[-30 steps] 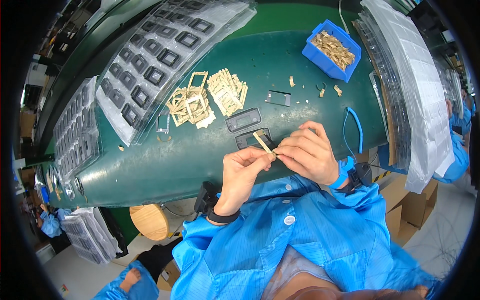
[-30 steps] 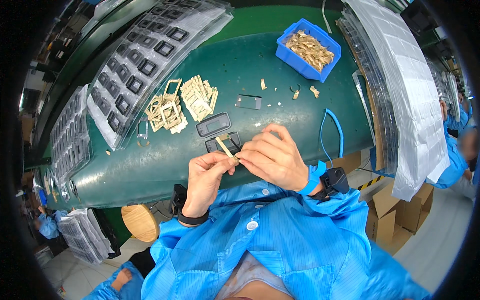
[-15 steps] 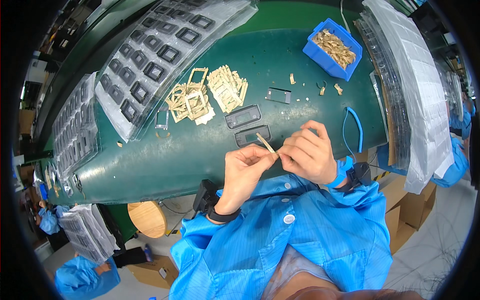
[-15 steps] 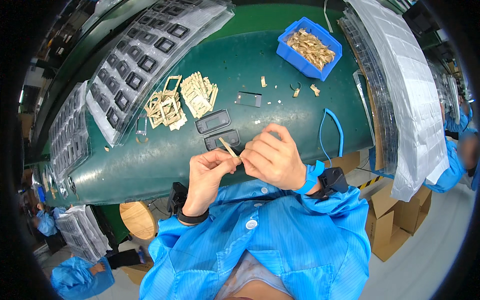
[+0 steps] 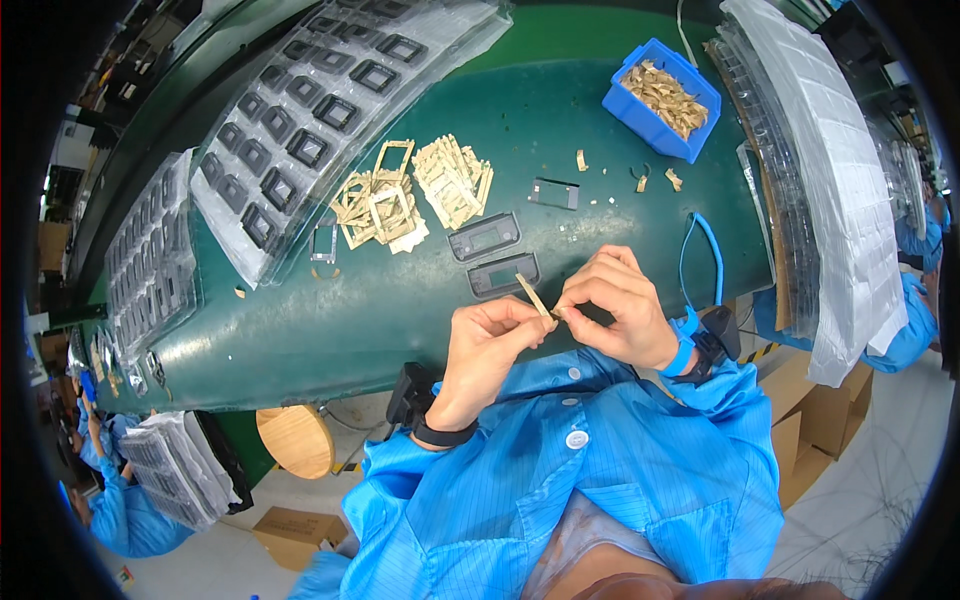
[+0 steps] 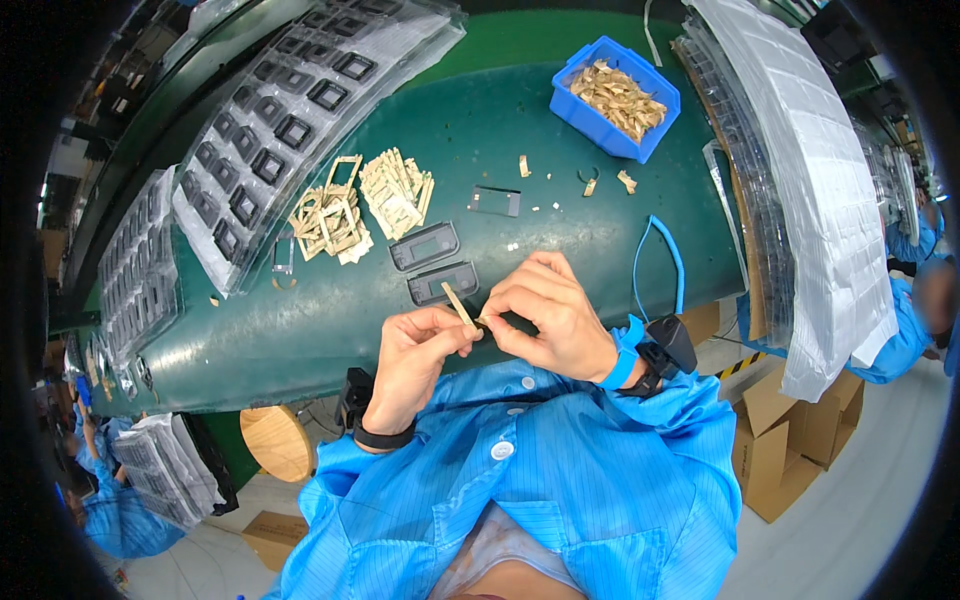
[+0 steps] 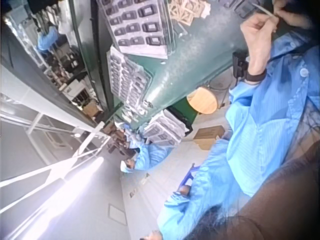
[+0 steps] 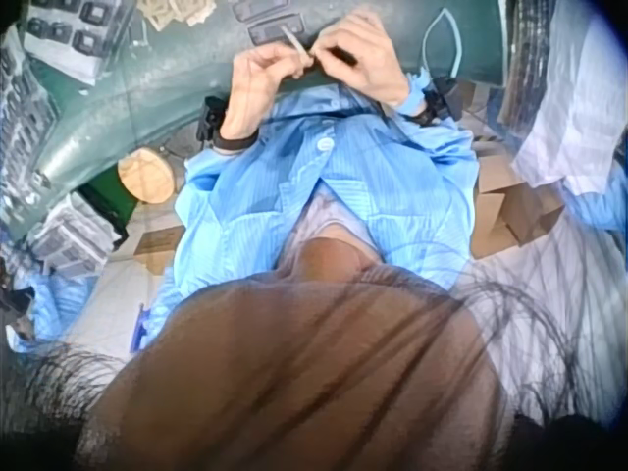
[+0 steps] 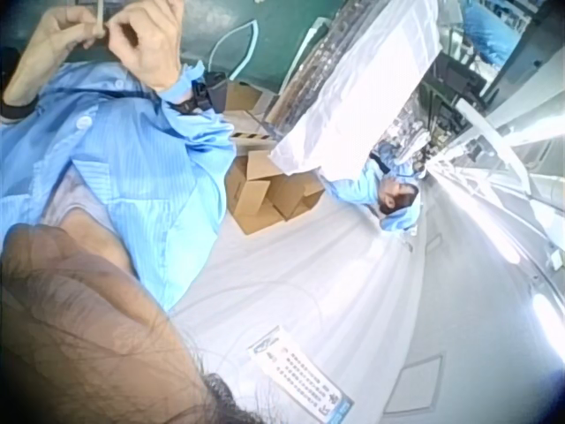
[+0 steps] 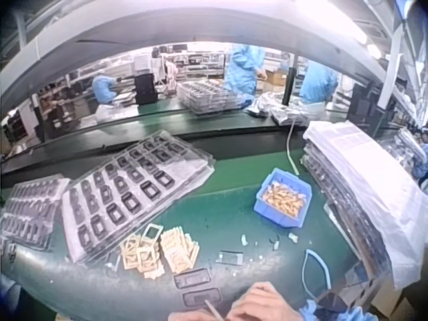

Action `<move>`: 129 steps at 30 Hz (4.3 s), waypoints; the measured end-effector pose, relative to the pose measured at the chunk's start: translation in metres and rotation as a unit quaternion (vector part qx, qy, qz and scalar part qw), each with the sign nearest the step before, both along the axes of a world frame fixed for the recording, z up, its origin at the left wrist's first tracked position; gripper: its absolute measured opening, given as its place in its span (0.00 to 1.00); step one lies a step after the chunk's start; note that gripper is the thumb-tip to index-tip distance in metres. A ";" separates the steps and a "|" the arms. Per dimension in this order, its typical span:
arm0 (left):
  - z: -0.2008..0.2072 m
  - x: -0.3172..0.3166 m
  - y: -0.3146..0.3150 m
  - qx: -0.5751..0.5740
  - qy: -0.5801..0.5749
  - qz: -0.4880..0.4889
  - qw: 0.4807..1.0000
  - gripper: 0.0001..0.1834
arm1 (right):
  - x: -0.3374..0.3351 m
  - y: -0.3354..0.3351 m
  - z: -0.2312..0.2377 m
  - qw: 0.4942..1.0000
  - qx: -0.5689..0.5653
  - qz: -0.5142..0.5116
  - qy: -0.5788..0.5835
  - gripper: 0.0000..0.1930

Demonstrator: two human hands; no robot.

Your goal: The recorder is assembling small electronic components, specifically placing wooden or plastic inserts into small black frames or housings on a factory assembly line.

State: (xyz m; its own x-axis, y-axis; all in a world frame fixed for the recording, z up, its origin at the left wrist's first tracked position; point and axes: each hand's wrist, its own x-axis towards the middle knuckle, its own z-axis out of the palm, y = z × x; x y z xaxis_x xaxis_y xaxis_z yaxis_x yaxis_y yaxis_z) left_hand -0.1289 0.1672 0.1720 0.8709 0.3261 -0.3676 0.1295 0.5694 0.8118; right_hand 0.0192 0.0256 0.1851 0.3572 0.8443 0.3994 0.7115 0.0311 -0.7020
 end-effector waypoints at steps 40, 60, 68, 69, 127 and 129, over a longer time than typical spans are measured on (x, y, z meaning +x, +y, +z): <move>0.019 0.021 0.061 -0.028 -0.006 -0.440 0.897 0.08 | 0.039 0.004 0.020 0.832 -0.224 0.296 0.413 0.09; -0.006 0.015 0.016 -0.137 -0.048 0.000 0.989 0.06 | 0.004 0.002 -0.003 0.714 -0.017 -0.002 0.700 0.08; 0.007 0.006 0.021 -0.046 -0.021 -0.047 0.998 0.07 | 0.008 -0.002 0.023 0.999 -0.019 0.000 -0.034 0.10; 0.008 0.006 0.021 -0.021 -0.026 -0.059 0.998 0.06 | 0.008 0.000 0.026 0.998 -0.038 0.010 -0.041 0.09; 0.017 -0.002 0.047 0.730 -0.396 -0.133 0.541 0.11 | 0.026 0.012 0.024 0.875 -0.270 0.313 0.254 0.08; 0.015 -0.003 0.055 0.749 -0.338 -0.129 0.555 0.16 | 0.027 0.009 0.020 0.898 -0.242 0.289 0.225 0.08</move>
State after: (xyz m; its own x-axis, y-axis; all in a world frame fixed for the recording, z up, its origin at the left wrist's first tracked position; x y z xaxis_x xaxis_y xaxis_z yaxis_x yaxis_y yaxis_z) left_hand -0.1315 0.2224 0.1866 0.7335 -0.3421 0.5873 -0.5723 -0.7769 0.2624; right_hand 0.0457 0.0342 0.2046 -0.1637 0.9765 -0.1401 0.3164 -0.0826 -0.9450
